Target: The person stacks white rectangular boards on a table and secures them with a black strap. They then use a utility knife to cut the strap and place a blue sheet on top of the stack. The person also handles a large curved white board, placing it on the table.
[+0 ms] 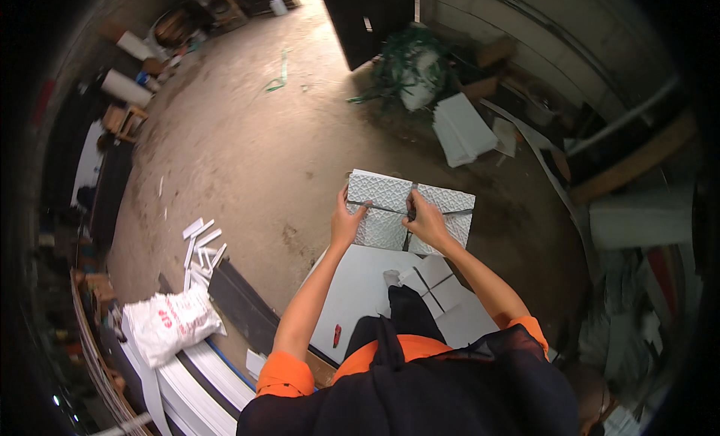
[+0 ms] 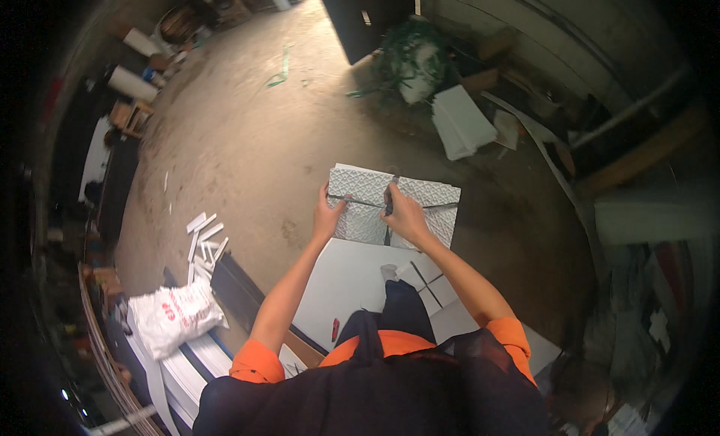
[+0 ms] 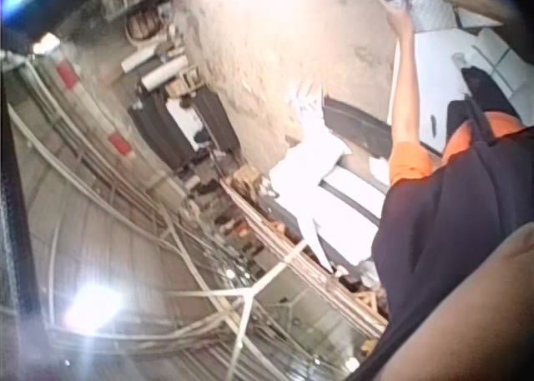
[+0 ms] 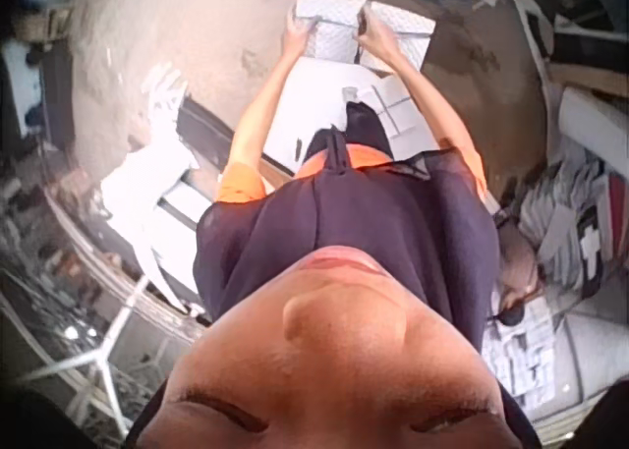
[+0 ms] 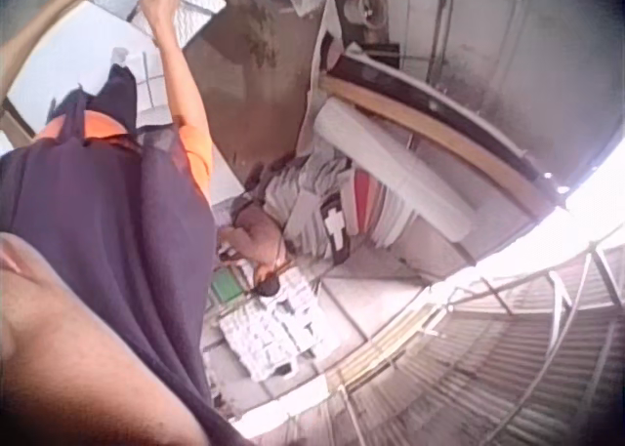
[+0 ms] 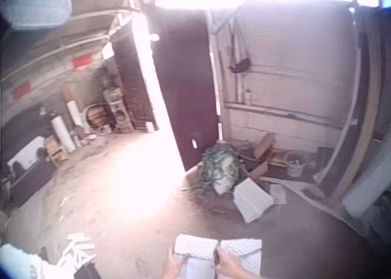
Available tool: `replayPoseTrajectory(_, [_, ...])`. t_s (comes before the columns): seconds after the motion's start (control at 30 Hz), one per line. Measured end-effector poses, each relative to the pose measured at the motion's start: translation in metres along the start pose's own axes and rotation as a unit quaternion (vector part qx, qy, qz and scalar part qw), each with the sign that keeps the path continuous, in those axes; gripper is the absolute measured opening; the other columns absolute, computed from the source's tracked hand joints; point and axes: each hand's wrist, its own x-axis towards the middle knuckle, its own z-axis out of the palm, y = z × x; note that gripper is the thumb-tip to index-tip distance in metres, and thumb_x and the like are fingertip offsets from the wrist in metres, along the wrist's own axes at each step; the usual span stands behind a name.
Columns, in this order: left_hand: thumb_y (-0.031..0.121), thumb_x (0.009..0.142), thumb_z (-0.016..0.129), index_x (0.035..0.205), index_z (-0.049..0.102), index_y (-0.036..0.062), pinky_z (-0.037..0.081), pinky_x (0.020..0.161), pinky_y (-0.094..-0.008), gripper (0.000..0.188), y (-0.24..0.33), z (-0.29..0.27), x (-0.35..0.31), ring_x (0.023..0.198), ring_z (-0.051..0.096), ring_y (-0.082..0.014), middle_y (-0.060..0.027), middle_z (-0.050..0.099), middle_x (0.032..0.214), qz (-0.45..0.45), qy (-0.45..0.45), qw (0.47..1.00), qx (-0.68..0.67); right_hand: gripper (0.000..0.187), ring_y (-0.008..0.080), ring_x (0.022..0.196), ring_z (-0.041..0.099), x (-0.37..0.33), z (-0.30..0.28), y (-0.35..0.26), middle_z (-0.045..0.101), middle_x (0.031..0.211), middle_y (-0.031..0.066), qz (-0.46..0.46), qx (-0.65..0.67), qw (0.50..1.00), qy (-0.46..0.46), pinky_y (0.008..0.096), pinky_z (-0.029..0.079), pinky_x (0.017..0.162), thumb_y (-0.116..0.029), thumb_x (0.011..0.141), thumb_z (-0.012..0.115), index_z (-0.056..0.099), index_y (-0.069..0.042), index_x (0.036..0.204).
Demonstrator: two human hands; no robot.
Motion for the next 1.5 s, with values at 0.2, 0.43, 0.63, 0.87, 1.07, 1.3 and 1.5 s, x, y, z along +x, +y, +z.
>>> replayPoseTrajectory(0.2, [0.028, 0.071, 0.061, 0.119, 0.037, 0.0041, 0.038, 0.085, -0.0362, 0.058, 0.013, 0.077, 0.061, 0.103, 0.047, -0.0324, -0.0186, 0.047, 0.113, 0.055, -0.124, 0.987, 0.09, 0.031, 0.0351, 0.061, 0.048, 0.006, -0.048, 0.061, 0.045, 0.064, 0.0149, 0.107, 0.039, 0.99, 0.078, 0.0385, 0.036, 0.054, -0.005, 0.061, 0.059, 0.037, -0.003, 0.082])
replayPoseTrajectory(0.43, [0.032, 0.075, 0.056, 0.122, 0.028, 0.0022, 0.036, 0.085, -0.0387, 0.062, -0.002, 0.145, 0.102, 0.104, 0.045, -0.036, -0.022, 0.045, 0.112, 0.088, -0.259, 0.952, 0.136, 0.031, 0.0365, 0.066, 0.05, 0.008, -0.075, 0.102, 0.048, 0.067, 0.0155, 0.145, 0.005, 0.979, 0.145, 0.0403, 0.037, 0.057, -0.006, 0.061, 0.06, 0.038, -0.003, 0.083])
replayPoseTrajectory(0.63, [0.04, 0.07, 0.061, 0.119, 0.032, -0.0025, 0.037, 0.086, -0.0372, 0.071, 0.054, 0.219, 0.123, 0.102, 0.046, -0.0341, -0.0229, 0.047, 0.111, 0.013, -0.384, 0.92, 0.079, 0.032, 0.0375, 0.068, 0.052, -0.013, -0.139, 0.115, 0.05, 0.067, 0.0163, 0.227, -0.066, 0.95, 0.203, 0.0423, 0.038, 0.059, -0.009, 0.062, 0.06, 0.039, -0.003, 0.085])
replayPoseTrajectory(0.87, [0.041, 0.068, 0.063, 0.119, 0.033, -0.0053, 0.036, 0.087, -0.0357, 0.075, 0.108, 0.31, 0.148, 0.103, 0.046, -0.0306, -0.0221, 0.046, 0.111, 0.0, -0.454, 0.891, -0.011, 0.032, 0.037, 0.062, 0.051, -0.02, -0.219, 0.142, 0.048, 0.062, 0.0157, 0.222, -0.119, 0.922, 0.293, 0.0419, 0.037, 0.053, -0.008, 0.062, 0.06, 0.036, -0.003, 0.083])
replayPoseTrajectory(1.07, [0.037, 0.073, 0.06, 0.119, 0.034, -0.0046, 0.036, 0.086, -0.0336, 0.066, 0.117, 0.406, 0.153, 0.103, 0.046, -0.027, -0.0195, 0.048, 0.111, -0.025, -0.451, 0.892, -0.021, 0.033, 0.0382, 0.063, 0.05, -0.02, -0.277, 0.203, 0.048, 0.061, 0.0165, 0.222, -0.136, 0.917, 0.303, 0.0427, 0.036, 0.053, -0.007, 0.062, 0.06, 0.035, -0.003, 0.083])
replayPoseTrajectory(1.3, [0.029, 0.075, 0.059, 0.119, 0.033, -0.0031, 0.032, 0.091, -0.0318, 0.06, 0.113, 0.519, 0.162, 0.107, 0.043, -0.0246, -0.016, 0.045, 0.115, -0.013, -0.472, 0.879, -0.066, 0.041, 0.0399, 0.075, 0.052, -0.009, -0.326, 0.336, 0.054, 0.075, 0.0213, 0.263, -0.103, 0.926, 0.252, 0.0436, 0.04, 0.062, -0.01, 0.064, 0.061, 0.037, -0.002, 0.096])
replayPoseTrajectory(1.5, [0.028, 0.073, 0.062, 0.123, 0.028, -0.0033, 0.029, 0.093, -0.0362, 0.067, 0.057, 0.611, 0.167, 0.111, 0.038, -0.0321, -0.0207, 0.04, 0.119, 0.002, -0.395, 0.918, -0.046, 0.033, 0.0397, 0.075, 0.052, 0.006, -0.334, 0.448, 0.055, 0.075, 0.021, 0.268, -0.029, 0.939, 0.215, 0.0437, 0.041, 0.062, -0.008, 0.069, 0.06, 0.039, 0.001, 0.093])
